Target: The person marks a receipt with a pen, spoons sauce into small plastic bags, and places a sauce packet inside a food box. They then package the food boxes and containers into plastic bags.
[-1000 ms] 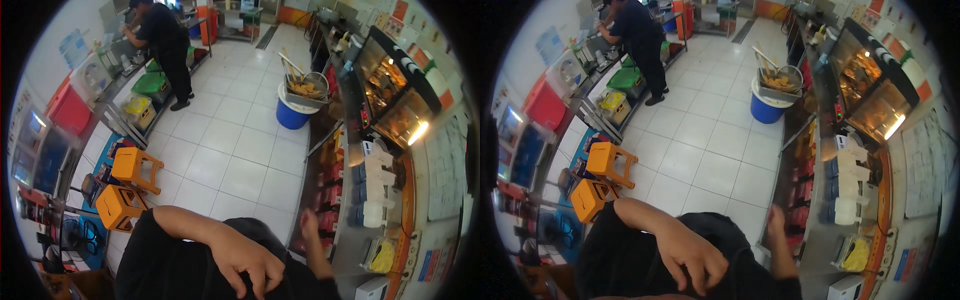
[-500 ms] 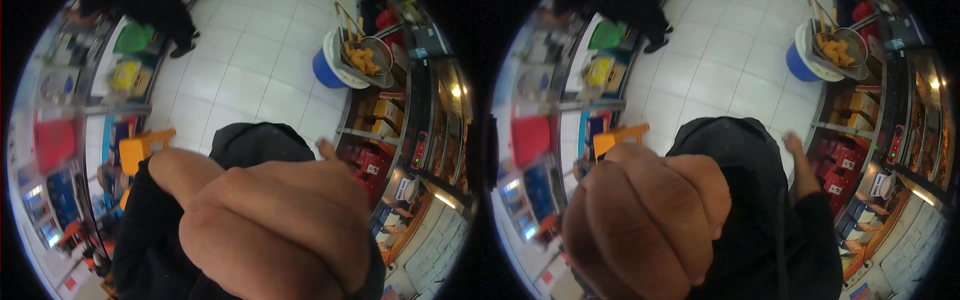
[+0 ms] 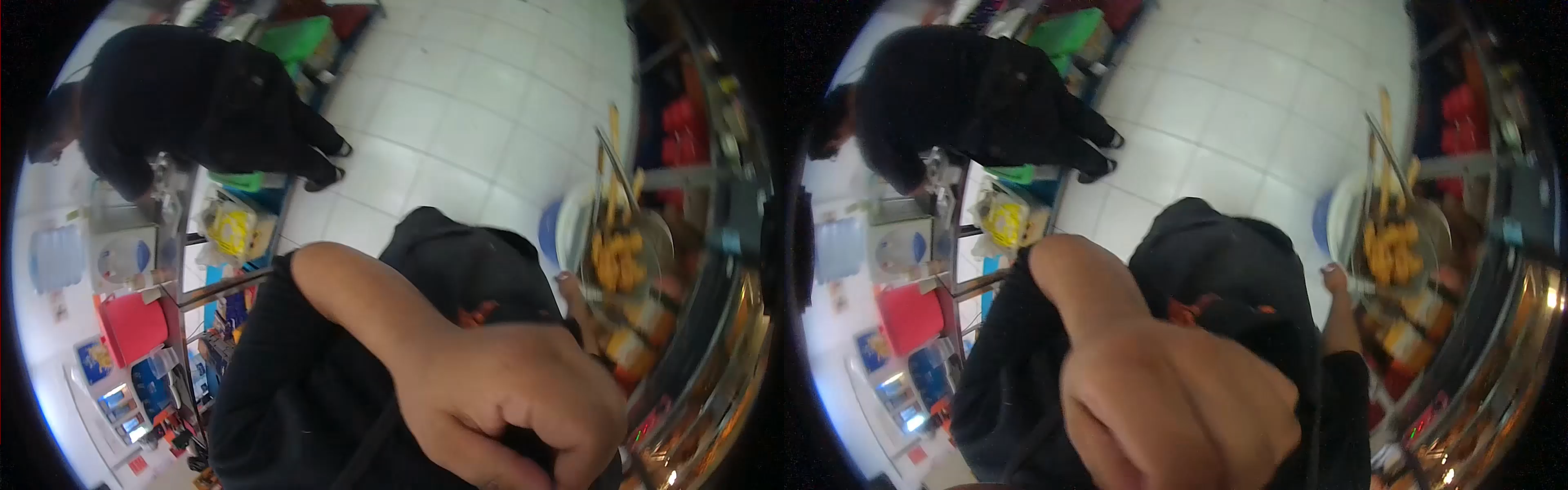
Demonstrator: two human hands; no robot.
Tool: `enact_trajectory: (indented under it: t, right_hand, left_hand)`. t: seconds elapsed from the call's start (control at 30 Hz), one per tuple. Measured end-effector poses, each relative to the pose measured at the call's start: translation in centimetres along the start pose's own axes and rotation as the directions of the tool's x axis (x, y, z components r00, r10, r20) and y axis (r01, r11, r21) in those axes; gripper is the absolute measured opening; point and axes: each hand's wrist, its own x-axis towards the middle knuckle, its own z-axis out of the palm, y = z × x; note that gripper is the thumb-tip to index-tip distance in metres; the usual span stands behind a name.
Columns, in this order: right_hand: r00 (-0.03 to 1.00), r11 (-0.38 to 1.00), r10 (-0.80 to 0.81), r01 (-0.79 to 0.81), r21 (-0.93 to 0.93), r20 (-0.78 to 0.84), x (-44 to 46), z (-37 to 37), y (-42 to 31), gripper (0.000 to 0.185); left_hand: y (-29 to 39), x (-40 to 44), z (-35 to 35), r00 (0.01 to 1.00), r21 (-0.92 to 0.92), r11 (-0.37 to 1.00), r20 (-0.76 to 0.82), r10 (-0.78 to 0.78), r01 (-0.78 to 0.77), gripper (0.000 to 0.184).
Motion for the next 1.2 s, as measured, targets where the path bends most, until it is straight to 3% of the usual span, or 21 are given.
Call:
enact_trajectory:
  t: [0.07, 0.1, 0.23, 0.33, 0.37, 0.43, 0.47, 0.5, 0.57, 0.63, 0.67, 0.77, 0.83, 0.87, 0.9, 0.93, 0.97, 1.0, 1.03, 1.1, 1.2]
  right_hand:
    - [0.941, 0.975, -0.219, 0.218, -0.031, -0.26, 11.7, -11.5, -10.9, 0.041]
    - [0.926, 0.943, -0.233, 0.29, 0.165, -0.299, 14.3, -17.8, -17.7, 0.036]
    - [0.756, 0.782, -0.41, 0.579, 0.23, -0.51, 22.8, -34.4, -35.0, 0.032]
    - [0.605, 0.692, -0.412, 0.694, 0.198, -0.681, 28.0, -37.4, -36.3, 0.033]
    - [0.743, 0.759, -0.336, 0.578, 0.3, -0.579, 28.0, -38.4, -35.8, 0.033]
    - [0.811, 0.73, -0.24, 0.513, 0.451, -0.533, 29.9, -38.5, -34.0, 0.031]
    - [0.768, 0.805, -0.254, 0.505, 0.312, -0.588, 30.5, -38.3, -32.3, 0.03]
    - [0.837, 0.725, -0.092, 0.428, 0.54, -0.539, 32.5, -36.8, -29.5, 0.029]
    - [0.798, 0.697, 0.163, 0.323, 0.64, -0.58, 30.0, -41.6, -31.0, 0.02]
    - [0.69, 0.605, 0.377, 0.321, 0.728, -0.618, 33.6, -40.8, -27.1, 0.012]
    - [0.673, 0.421, 0.508, 0.351, 0.837, -0.538, 36.3, -40.8, -25.4, 0.009]
    - [0.552, 0.469, 0.604, 0.337, 0.816, -0.575, 43.8, -45.0, -23.2, 0.011]
    - [0.57, 0.513, 0.514, 0.395, 0.762, -0.641, 49.1, -51.8, -22.3, 0.011]
    - [0.564, 0.534, 0.487, 0.412, 0.738, -0.667, 52.3, -54.3, -21.8, 0.012]
    - [0.593, 0.557, 0.455, 0.392, 0.732, -0.664, 53.3, -59.1, -22.8, 0.014]
    - [0.621, 0.581, 0.423, 0.373, 0.723, -0.66, 54.2, -64.4, -24.1, 0.016]
    - [0.598, 0.627, 0.353, 0.419, 0.657, -0.719, 56.5, -67.9, -24.1, 0.018]
    - [0.571, 0.672, 0.282, 0.456, 0.583, -0.771, 58.6, -70.6, -23.9, 0.02]
    - [0.552, 0.67, 0.321, 0.442, 0.596, -0.77, 60.1, -72.9, -24.1, 0.02]
    - [0.617, 0.715, 0.171, 0.458, 0.528, -0.768, 63.6, -78.3, -23.3, 0.017]
    - [0.67, 0.692, 0.189, 0.427, 0.582, -0.717, 68.4, -81.7, -21.1, 0.021]
  left_hand:
    - [-1.3, 3.8, -4.7, 0.993, -0.224, 0.968, -0.075, 0.097, -0.111, 0.019]
    - [-1.3, 6.2, -8.4, 0.992, -0.19, 0.974, -0.063, 0.112, -0.123, 0.019]
    - [-0.9, 14.7, -23.6, 0.967, -0.161, 0.984, 0.227, 0.117, -0.081, 0.025]
    - [-1.2, 22.5, -34.3, 0.836, 0.136, 0.99, 0.54, -0.103, 0.035, 0.017]
    - [-2.1, 25.4, -37.0, 0.799, 0.047, 0.998, 0.597, -0.065, 0.047, 0.017]
    - [-4.0, 31.5, -43.5, 0.788, 0.134, 0.975, 0.574, -0.223, 0.179, 0.017]
    - [-5.6, 34.4, -46.8, 0.788, 0.166, 0.965, 0.557, -0.262, 0.203, 0.015]
    - [-7.7, 37.3, -50.1, 0.786, 0.204, 0.955, 0.544, -0.294, 0.216, 0.013]
    - [-12.7, 42.0, -58.2, 0.766, 0.352, 0.88, 0.45, -0.459, 0.319, 0.01]
    - [-19.1, 45.1, -66.5, 0.774, 0.351, 0.758, 0.129, -0.62, 0.549, 0.009]
    - [-23.4, 46.4, -71.5, 0.734, 0.382, 0.671, -0.029, -0.679, 0.636, 0.01]
    - [-32.4, 47.3, -87.1, 0.579, 0.467, 0.395, -0.361, -0.731, 0.791, 0.014]
    - [-36.8, 43.0, -101.1, 0.433, 0.563, 0.031, -0.597, -0.675, 0.826, 0.023]
    - [-36.9, 39.6, -106.9, 0.464, 0.655, -0.152, -0.661, -0.59, 0.74, 0.032]
    - [-36.7, 34.3, -115.8, 0.337, 0.708, -0.533, -0.697, -0.633, 0.463, 0.042]
    - [-34.4, 32.8, -117.6, 0.228, 0.787, -0.607, -0.574, -0.787, -0.113, 0.036]
    - [-33.0, 34.4, -117.3, 0.772, 0.83, -0.454, -0.047, -0.634, -0.322, 0.036]
    - [-29.2, 29.8, -119.3, 0.183, 0.827, -0.562, -0.549, -0.816, -0.027, 0.036]
    - [-29.0, 29.6, -120.2, 0.013, 0.75, -0.647, -0.655, -0.756, 0.141, 0.036]
    - [-31.2, 31.9, -121.3, -0.14, 0.664, -0.706, -0.696, -0.704, 0.246, 0.036]
    - [-39.2, 38.7, -125.1, -0.187, 0.721, -0.667, -0.64, -0.745, 0.19, 0.036]
